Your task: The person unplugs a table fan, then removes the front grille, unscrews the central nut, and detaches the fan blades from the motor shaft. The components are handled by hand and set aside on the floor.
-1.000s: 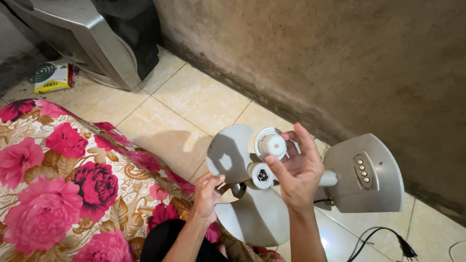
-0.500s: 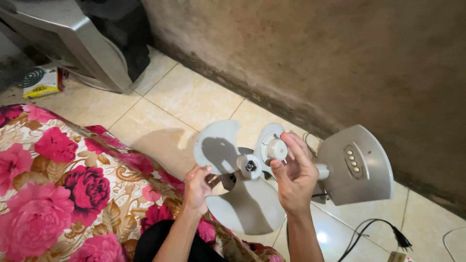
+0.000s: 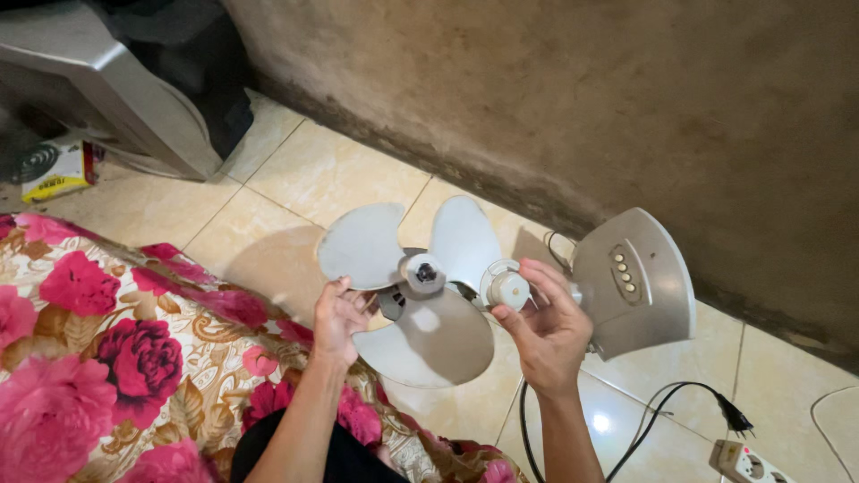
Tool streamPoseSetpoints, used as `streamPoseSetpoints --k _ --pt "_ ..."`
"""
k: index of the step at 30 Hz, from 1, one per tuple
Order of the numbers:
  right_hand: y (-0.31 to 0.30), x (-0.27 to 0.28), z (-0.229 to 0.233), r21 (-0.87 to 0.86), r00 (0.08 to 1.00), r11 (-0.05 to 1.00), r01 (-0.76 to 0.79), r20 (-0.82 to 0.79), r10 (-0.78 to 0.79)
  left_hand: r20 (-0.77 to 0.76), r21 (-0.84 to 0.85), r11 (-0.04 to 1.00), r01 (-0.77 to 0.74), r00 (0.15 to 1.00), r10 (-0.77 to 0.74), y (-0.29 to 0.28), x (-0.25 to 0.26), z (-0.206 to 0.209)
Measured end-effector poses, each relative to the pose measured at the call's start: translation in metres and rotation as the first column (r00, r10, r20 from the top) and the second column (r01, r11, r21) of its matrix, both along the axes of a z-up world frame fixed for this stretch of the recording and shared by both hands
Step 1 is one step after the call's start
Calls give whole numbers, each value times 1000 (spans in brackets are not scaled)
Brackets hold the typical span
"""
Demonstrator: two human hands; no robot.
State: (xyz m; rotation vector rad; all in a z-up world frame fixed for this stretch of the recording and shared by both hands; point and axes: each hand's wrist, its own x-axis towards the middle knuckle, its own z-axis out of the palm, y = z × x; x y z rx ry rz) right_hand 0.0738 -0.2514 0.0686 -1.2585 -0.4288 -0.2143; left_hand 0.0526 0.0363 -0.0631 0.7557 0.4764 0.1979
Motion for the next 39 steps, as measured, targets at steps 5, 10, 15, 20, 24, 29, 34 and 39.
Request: streamPoseSetpoints --k 5,10,15,20,24,29,34,39 --pt "-11 2 -12 6 999 1000 28 -44 -28 -145 28 1000 -10 989 14 8 20 -16" --pt "-22 5 -27 -78 994 993 88 -52 -92 -116 94 995 -11 993 22 10 33 -14" --pt "-29 11 -55 -88 989 990 111 -85 -118 -3 -41 999 -13 1000 13 14 44 -21" --pt "-37 16 -96 -200 975 965 170 -105 -193 -26 -45 998 -50 998 48 21 45 -34" --pt "-35 13 -126 -394 939 900 187 -198 -282 -36 -82 994 -66 997 63 23 45 -42" --pt "-29 9 -161 -518 947 834 190 -128 -295 -13 -101 993 -67 998 66 27 49 -54" --pt "-27 9 -199 -576 931 803 150 -190 -310 -22 -123 988 -90 996 88 28 48 -61" --pt "-32 6 -239 -601 918 793 103 -249 -308 -88 -104 985 -139 988 130 27 47 -61"
